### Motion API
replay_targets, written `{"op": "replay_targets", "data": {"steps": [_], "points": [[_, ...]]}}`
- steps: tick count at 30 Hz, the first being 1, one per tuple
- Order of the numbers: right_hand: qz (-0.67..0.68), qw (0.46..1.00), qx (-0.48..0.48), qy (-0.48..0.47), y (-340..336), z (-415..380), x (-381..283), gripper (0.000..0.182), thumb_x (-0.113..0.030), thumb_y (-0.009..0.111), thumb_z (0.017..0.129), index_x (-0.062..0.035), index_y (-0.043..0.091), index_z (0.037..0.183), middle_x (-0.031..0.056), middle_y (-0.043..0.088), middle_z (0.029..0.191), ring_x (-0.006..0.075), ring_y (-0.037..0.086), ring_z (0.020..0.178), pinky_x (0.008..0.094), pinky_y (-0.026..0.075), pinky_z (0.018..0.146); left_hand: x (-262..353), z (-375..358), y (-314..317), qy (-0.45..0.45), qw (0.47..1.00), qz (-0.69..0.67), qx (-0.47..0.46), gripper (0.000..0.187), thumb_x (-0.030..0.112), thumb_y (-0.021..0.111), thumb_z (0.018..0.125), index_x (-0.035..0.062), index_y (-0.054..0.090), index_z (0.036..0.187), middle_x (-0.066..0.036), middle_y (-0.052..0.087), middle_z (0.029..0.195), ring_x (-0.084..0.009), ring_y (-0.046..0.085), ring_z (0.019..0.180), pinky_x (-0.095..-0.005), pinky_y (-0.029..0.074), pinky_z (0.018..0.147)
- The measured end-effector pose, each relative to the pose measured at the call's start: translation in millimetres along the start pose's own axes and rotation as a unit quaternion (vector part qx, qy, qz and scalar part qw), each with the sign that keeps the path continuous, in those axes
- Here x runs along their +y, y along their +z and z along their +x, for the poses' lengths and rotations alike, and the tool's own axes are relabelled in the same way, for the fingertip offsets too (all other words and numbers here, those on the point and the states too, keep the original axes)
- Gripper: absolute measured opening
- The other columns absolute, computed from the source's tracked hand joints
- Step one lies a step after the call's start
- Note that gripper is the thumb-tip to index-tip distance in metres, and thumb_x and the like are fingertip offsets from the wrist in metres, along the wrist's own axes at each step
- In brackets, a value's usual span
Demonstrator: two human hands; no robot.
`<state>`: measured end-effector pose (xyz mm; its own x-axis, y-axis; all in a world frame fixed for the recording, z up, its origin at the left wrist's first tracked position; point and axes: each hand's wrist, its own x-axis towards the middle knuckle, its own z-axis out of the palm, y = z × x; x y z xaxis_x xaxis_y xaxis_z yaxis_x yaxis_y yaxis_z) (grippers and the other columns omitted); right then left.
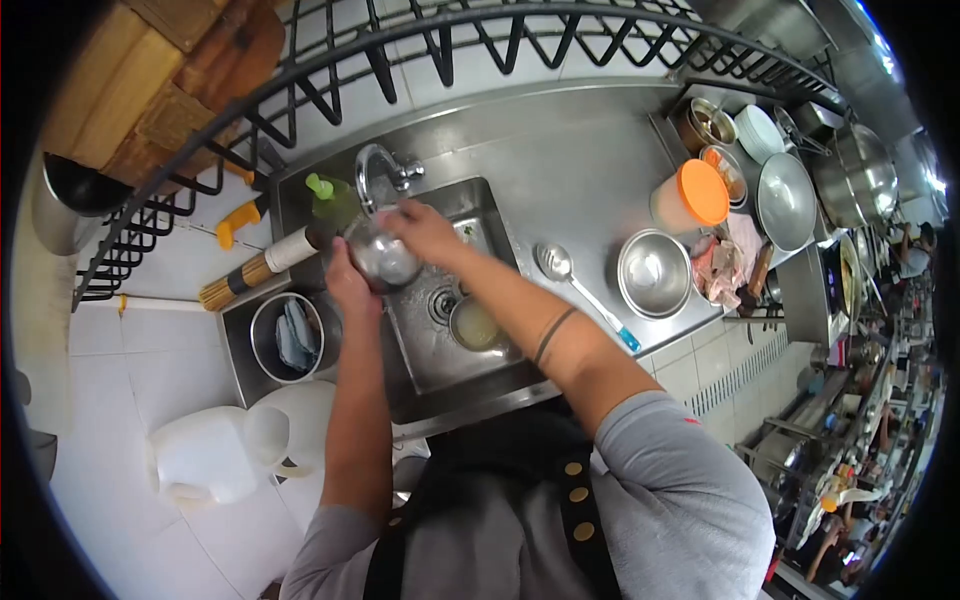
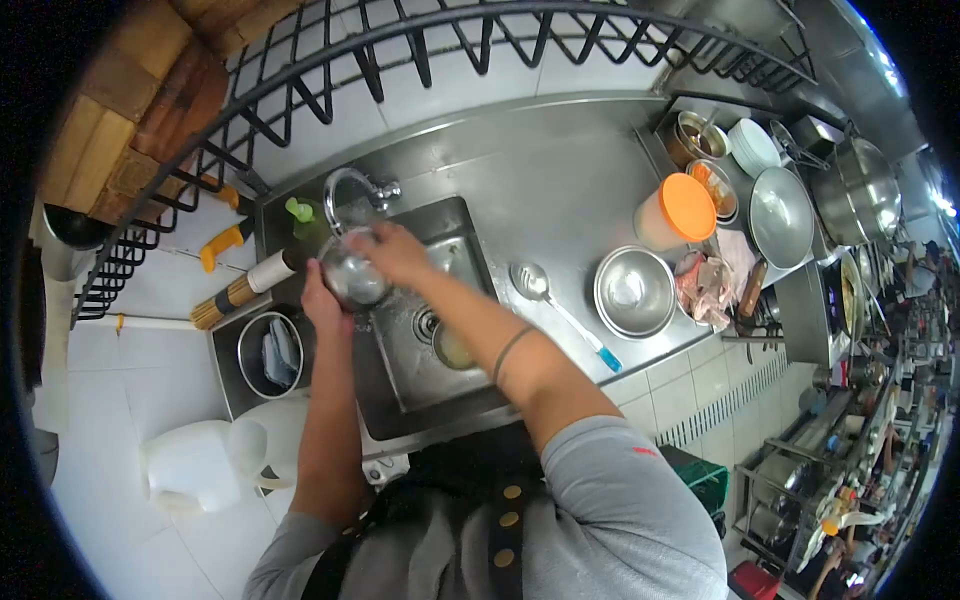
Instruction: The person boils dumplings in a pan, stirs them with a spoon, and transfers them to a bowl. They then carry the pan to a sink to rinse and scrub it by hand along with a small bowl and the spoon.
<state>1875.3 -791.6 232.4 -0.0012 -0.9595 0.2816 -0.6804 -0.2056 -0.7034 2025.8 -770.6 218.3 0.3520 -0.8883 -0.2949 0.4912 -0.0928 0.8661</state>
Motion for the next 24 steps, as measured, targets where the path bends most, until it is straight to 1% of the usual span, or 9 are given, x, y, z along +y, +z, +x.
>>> {"op": "replay_targets", "data": {"steps": [1, 2, 4, 7, 10, 12, 15, 19, 24], "points": [[0.221, 0.949, -0.133, 0.179, -15, 5, 18, 0.053, -0.047, 0.06, 0.093, -0.0069, 0.061, 0.127, 0.0117, 0.063, 0.122, 0.0272, 0.059, 0.111, 0.0429, 0.047, 0.093, 16, -9, 18, -0.036, 0.997, -0.054, 0.036, 0.042, 0.044, 0.055, 0.1, 0.0035, 0.066, 0.108, -0.005, 0.068, 0.094, -0.014, 0.064, 0.082, -0.029, 0.05, 0.069], [0.422, 0.802, -0.25, 0.34, -28, 3, 31, 0.054, -0.049, 0.059, 0.095, -0.0079, 0.058, 0.129, 0.0088, 0.062, 0.121, 0.0241, 0.056, 0.113, 0.0403, 0.048, 0.089, 10, -2, 15, -0.04, 0.997, -0.051, 0.04, 0.042, 0.044, 0.055, 0.1, 0.0035, 0.066, 0.108, -0.005, 0.068, 0.094, -0.014, 0.064, 0.082, -0.029, 0.05, 0.069], [0.59, 0.722, -0.21, 0.295, -48, -21, 48, 0.049, -0.046, 0.058, 0.098, -0.0079, 0.059, 0.128, 0.0052, 0.063, 0.111, 0.0167, 0.058, 0.095, 0.0345, 0.048, 0.078, -21, 20, -4, -0.106, 0.989, 0.096, -0.049, 0.048, 0.052, 0.048, 0.101, 0.0082, 0.066, 0.109, -0.003, 0.068, 0.097, -0.0143, 0.064, 0.088, -0.0297, 0.049, 0.074], [0.434, 0.803, -0.012, 0.407, -107, -58, 74, 0.043, -0.04, 0.056, 0.098, -0.0066, 0.06, 0.125, 0.0047, 0.062, 0.103, 0.0139, 0.056, 0.081, 0.0323, 0.046, 0.067, -111, 47, -42, -0.167, 0.941, 0.281, -0.087, 0.053, 0.053, 0.041, 0.101, 0.01, 0.066, 0.12, -0.006, 0.068, 0.115, -0.0185, 0.061, 0.106, -0.0341, 0.046, 0.086], [0.236, 0.894, 0.173, 0.338, -208, -104, 61, 0.038, -0.039, 0.052, 0.1, -0.0042, 0.064, 0.108, 0.002, 0.057, 0.082, 0.0136, 0.051, 0.07, 0.03, 0.042, 0.061, -253, 53, -124, -0.06, 0.741, 0.646, -0.176, 0.037, 0.032, 0.051, 0.095, 0.0031, 0.064, 0.113, -0.024, 0.068, 0.106, -0.0362, 0.065, 0.104, -0.046, 0.05, 0.089], [0.119, 0.945, 0.227, 0.203, -253, -141, 74, 0.031, -0.031, 0.051, 0.101, -0.0019, 0.061, 0.097, 0.0048, 0.057, 0.074, 0.0196, 0.055, 0.068, 0.0324, 0.043, 0.061, -298, 21, -148, -0.196, 0.702, 0.657, -0.191, 0.043, 0.039, 0.058, 0.088, 0.0023, 0.065, 0.11, -0.025, 0.067, 0.111, -0.0378, 0.067, 0.101, -0.0468, 0.052, 0.086], [-0.135, 0.969, 0.107, 0.18, -287, -183, 79, 0.021, -0.021, 0.058, 0.097, -0.0012, 0.061, 0.092, 0.0157, 0.058, 0.082, 0.0339, 0.057, 0.074, 0.0377, 0.045, 0.066, -267, -41, -117, -0.287, 0.686, 0.622, -0.247, 0.041, 0.035, 0.059, 0.088, 0.0013, 0.065, 0.11, -0.024, 0.068, 0.111, -0.0377, 0.067, 0.101, -0.047, 0.052, 0.087], [-0.253, 0.963, 0.074, 0.062, -269, -194, 71, 0.03, -0.009, 0.071, 0.079, -0.003, 0.067, 0.108, 0.0154, 0.061, 0.101, 0.0335, 0.058, 0.093, 0.0424, 0.046, 0.08, -260, -56, -93, -0.029, 0.662, 0.708, -0.245, 0.034, 0.024, 0.065, 0.082, 0.0017, 0.066, 0.108, -0.019, 0.068, 0.111, -0.0356, 0.066, 0.101, -0.0458, 0.052, 0.087], [-0.1, 0.993, 0.024, -0.058, -177, -161, 34, 0.029, -0.004, 0.068, 0.077, -0.0061, 0.068, 0.106, 0.013, 0.061, 0.106, 0.0329, 0.058, 0.097, 0.0444, 0.045, 0.086, -182, -53, -66, 0.298, 0.68, 0.613, -0.271, 0.026, 0.007, 0.061, 0.083, 0.0084, 0.07, 0.107, -0.009, 0.064, 0.118, -0.0324, 0.064, 0.104, -0.0438, 0.053, 0.087]]}}
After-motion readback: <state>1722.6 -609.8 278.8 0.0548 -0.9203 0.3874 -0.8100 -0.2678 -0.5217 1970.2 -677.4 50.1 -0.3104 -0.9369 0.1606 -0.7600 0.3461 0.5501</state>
